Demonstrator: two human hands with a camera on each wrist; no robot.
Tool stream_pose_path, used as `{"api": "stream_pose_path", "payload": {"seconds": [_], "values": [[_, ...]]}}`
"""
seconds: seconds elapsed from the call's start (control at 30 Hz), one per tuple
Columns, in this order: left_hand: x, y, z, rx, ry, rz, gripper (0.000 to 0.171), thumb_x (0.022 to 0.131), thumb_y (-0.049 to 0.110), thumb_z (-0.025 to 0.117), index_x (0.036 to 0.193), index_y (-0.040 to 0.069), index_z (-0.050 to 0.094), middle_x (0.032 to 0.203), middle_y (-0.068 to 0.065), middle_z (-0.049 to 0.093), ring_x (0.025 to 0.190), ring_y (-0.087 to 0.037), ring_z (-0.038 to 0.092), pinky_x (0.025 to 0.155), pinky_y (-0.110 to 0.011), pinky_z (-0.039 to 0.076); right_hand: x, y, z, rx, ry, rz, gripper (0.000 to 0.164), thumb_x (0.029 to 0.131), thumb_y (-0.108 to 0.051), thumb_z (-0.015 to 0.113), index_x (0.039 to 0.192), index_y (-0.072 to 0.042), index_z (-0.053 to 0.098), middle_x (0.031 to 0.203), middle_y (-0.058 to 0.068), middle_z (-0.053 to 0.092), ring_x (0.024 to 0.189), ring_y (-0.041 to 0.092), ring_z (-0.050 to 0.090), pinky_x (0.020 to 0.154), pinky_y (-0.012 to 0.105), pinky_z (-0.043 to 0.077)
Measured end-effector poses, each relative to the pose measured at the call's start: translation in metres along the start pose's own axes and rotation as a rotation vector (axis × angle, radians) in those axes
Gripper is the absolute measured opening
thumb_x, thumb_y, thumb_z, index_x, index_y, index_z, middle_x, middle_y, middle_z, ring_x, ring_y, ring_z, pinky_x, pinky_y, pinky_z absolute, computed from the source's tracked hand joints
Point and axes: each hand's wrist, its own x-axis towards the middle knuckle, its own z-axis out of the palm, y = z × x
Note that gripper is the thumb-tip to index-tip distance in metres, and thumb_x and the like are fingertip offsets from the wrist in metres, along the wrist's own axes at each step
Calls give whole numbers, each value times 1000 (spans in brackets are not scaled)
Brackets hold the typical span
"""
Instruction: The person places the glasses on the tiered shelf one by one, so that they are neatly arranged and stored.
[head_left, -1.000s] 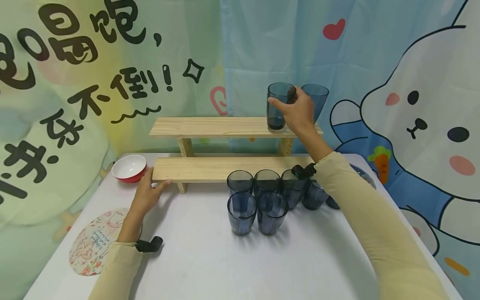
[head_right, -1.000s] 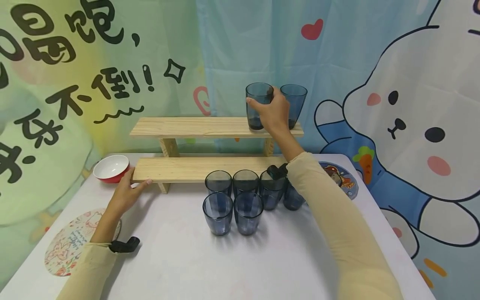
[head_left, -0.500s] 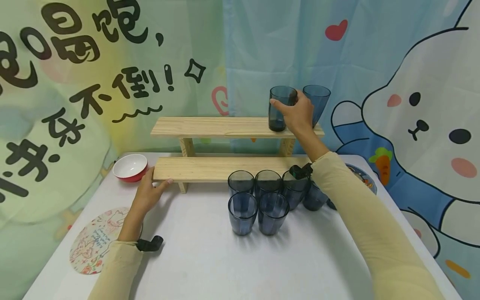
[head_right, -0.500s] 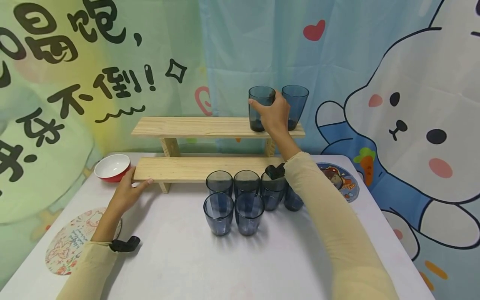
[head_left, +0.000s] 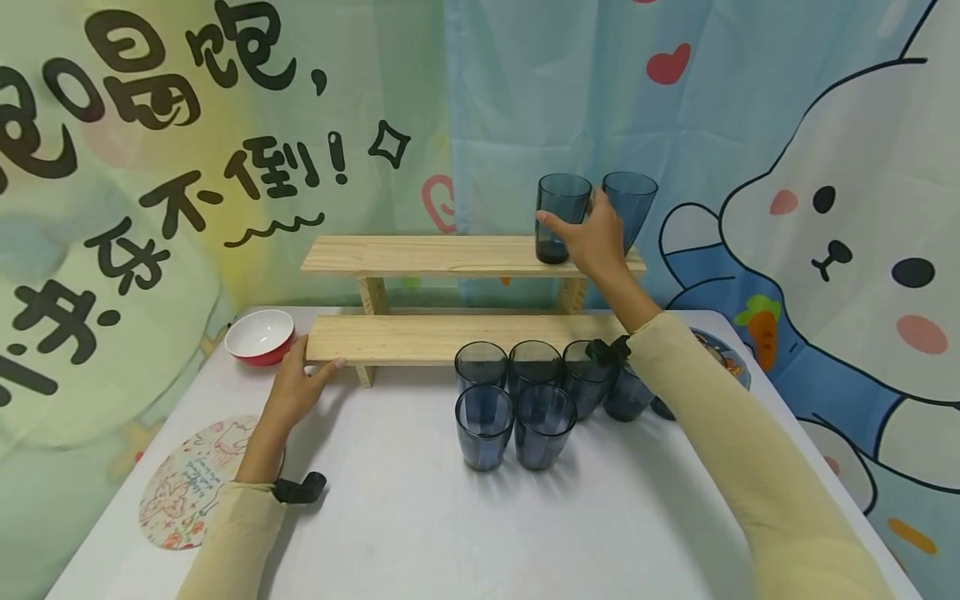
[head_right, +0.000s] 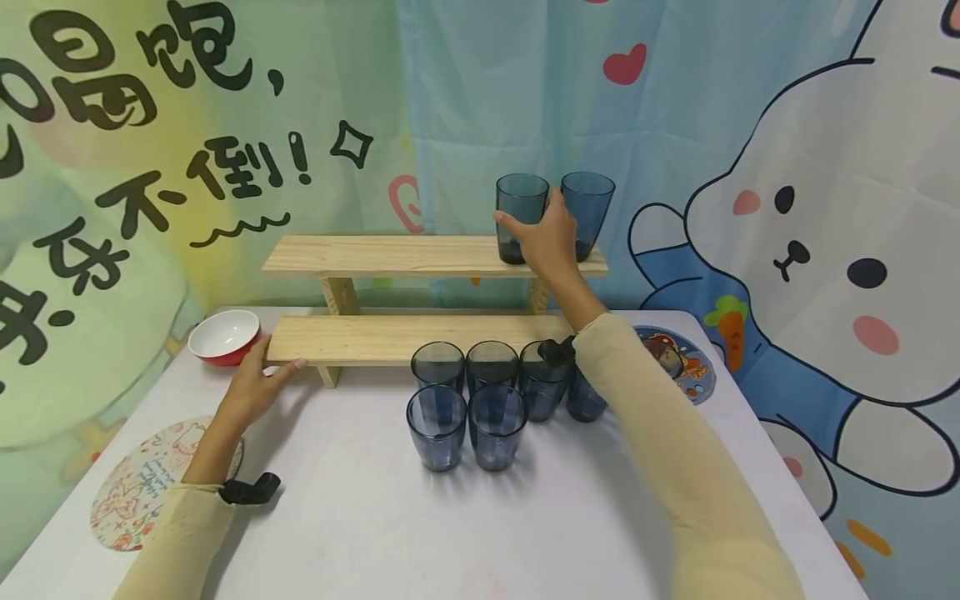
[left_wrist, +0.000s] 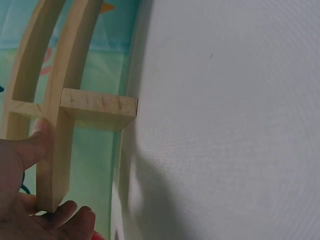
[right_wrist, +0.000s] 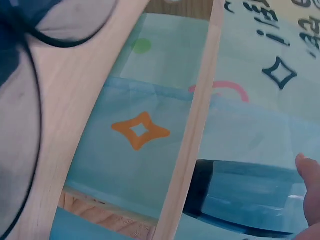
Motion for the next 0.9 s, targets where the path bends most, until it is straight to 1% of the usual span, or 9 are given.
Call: {"api": "stream_pose_path", "payload": {"seconds": [0.17,0.27,0.37,0.47,0.57,0.63,0.73,0.8,0.9], "values": [[-1,-1,1,1,3,0,76,104,22,69,158,-12,28,157,-38,38,150,-52,34,124,-65,27,-20,-1,-11,-61,-59,-20,112,95,-60,71,170,-8,6,175,17,20,161,36,24,126,57,30],[-1,-1,1,4,4,6,76,104,21,69,158,-12,28,156,-38,38,150,-52,35,124,-65,27,-37,-2,-21,-55,-103,-38,111,95,-62,71,170,-12,6,176,13,17,162,33,22,128,56,28],[-1,0,1,4,5,15,76,104,21,69,157,-13,28,155,-39,39,149,-52,36,123,-65,27,-60,1,-30,9,-140,-83,105,96,-59,72,170,-13,13,175,11,21,161,30,24,129,47,28],[-2,2,1,-3,6,16,75,104,21,70,157,-14,29,155,-38,40,149,-52,36,124,-64,27,-89,7,-35,74,-155,-145,92,98,-51,72,167,-11,26,171,12,32,159,29,32,128,39,31],[-2,3,1,-6,4,12,75,104,20,69,157,-14,29,155,-38,40,149,-51,36,124,-64,27,-122,16,-35,105,-174,-187,79,101,-43,71,163,-9,36,166,14,41,155,31,38,126,39,34],[-2,4,1,-7,7,11,74,104,20,70,157,-14,30,156,-38,40,149,-51,36,124,-64,27,-146,24,-35,107,-207,-185,74,102,-41,71,161,-10,40,163,14,45,153,33,41,125,42,37],[-2,4,1,-6,9,17,74,103,20,71,156,-14,31,155,-38,41,149,-51,37,124,-64,28,-178,37,-31,108,-272,-145,72,102,-41,71,161,-13,41,162,13,47,152,34,42,122,46,40],[-1,3,1,-4,11,17,75,103,20,71,156,-14,31,155,-38,41,149,-51,37,124,-64,28,-196,47,-26,96,-298,-119,74,100,-43,72,161,-14,42,162,10,47,152,33,44,121,44,42],[-1,1,0,-2,10,16,75,103,20,71,156,-14,30,155,-38,42,149,-51,38,124,-64,28,-218,62,-15,93,-300,-89,82,97,-45,76,163,-15,38,164,7,45,153,30,43,122,38,40]]}}
